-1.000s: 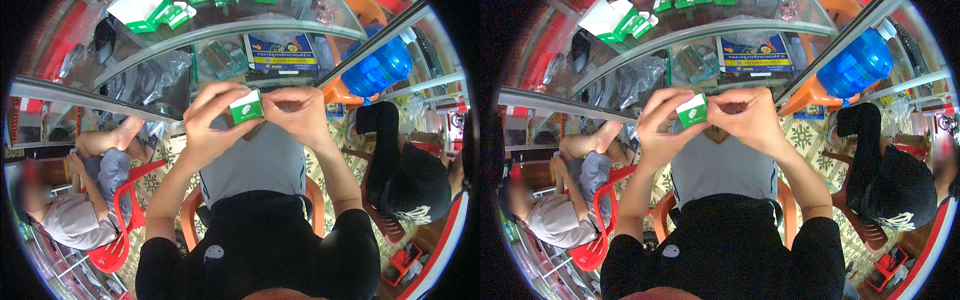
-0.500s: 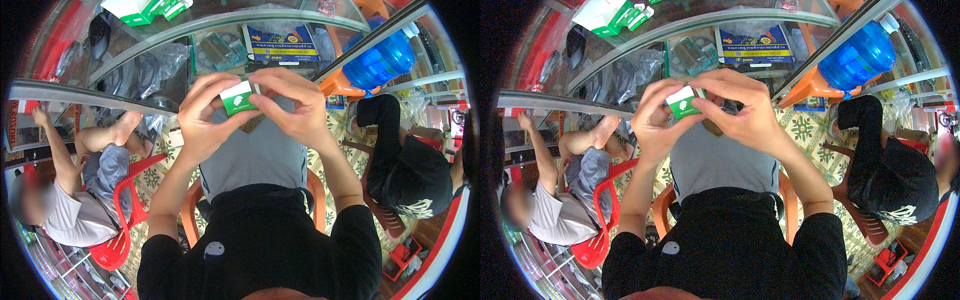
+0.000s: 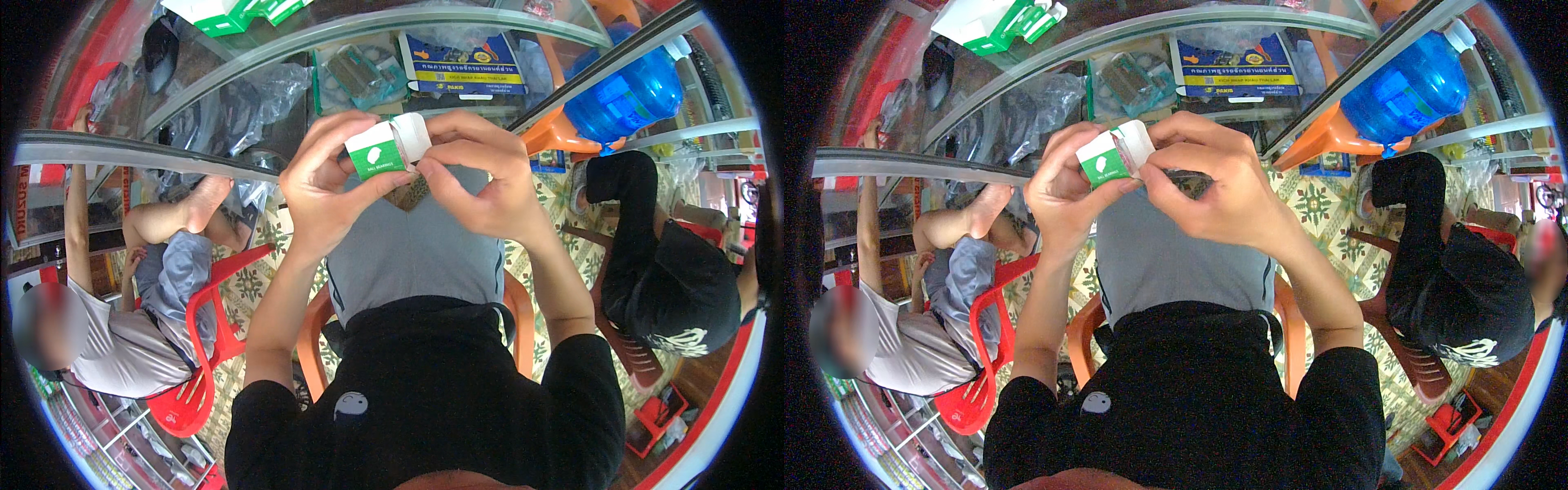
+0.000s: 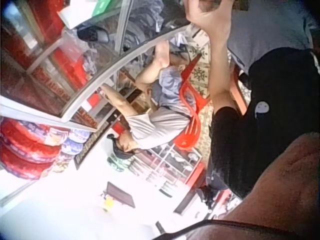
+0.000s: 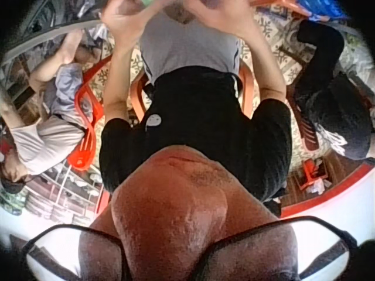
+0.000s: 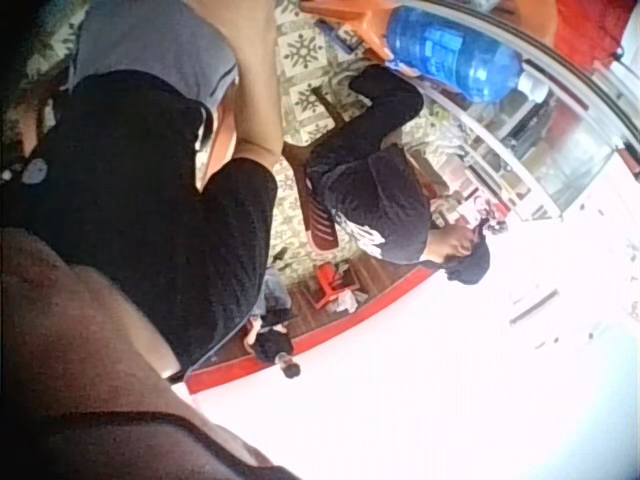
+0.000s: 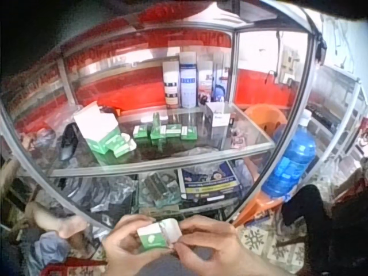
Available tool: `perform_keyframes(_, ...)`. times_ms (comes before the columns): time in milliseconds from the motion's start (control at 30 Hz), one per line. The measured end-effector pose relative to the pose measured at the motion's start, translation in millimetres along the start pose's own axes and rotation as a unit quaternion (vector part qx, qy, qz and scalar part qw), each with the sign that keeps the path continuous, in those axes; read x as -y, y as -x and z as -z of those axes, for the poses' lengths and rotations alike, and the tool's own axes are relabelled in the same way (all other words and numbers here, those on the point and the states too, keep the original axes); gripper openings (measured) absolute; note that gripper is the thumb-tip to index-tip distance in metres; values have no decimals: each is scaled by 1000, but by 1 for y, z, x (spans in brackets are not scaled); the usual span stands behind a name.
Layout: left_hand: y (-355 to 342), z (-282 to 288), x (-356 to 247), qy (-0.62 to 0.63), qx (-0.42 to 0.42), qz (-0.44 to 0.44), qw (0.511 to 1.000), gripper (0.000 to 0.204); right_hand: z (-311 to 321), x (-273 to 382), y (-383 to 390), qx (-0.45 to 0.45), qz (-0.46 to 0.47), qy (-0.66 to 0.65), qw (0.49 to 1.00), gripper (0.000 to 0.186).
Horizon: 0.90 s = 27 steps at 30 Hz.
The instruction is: The person sits at a glass counter and repeatedly picks up small green and white boxes. They open the boxes, remove the contents, and place the empty boxes back on the counter. The person handles the items one at a time in a repetitive sequence.
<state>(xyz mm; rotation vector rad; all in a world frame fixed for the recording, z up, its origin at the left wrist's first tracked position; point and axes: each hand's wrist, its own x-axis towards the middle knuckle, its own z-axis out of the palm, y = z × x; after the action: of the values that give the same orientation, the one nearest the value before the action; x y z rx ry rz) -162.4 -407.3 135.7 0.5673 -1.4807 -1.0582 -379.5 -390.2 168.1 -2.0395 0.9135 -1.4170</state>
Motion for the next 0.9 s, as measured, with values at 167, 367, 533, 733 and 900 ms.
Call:
perform_keyframes(167,-1,1,2,-56,14,-16,998,58,-4,1,-3,-2,-67,-14,998,13)
perform_keyframes(367,-2,-6,-3,-147,7,-39,988,54,3,-1,1,38,-236,-128,963,13)
perform_keyframes(533,-2,-6,-7,-261,23,-86,961,50,-1,-7,6,31,-282,-198,938,12)
perform_keyframes(733,0,-6,-8,-199,10,-8,980,52,9,-12,2,-65,-318,-223,919,13)
perform_keyframes(900,4,17,-2,-153,-37,13,987,58,54,-28,-28,-227,-220,-42,948,10)
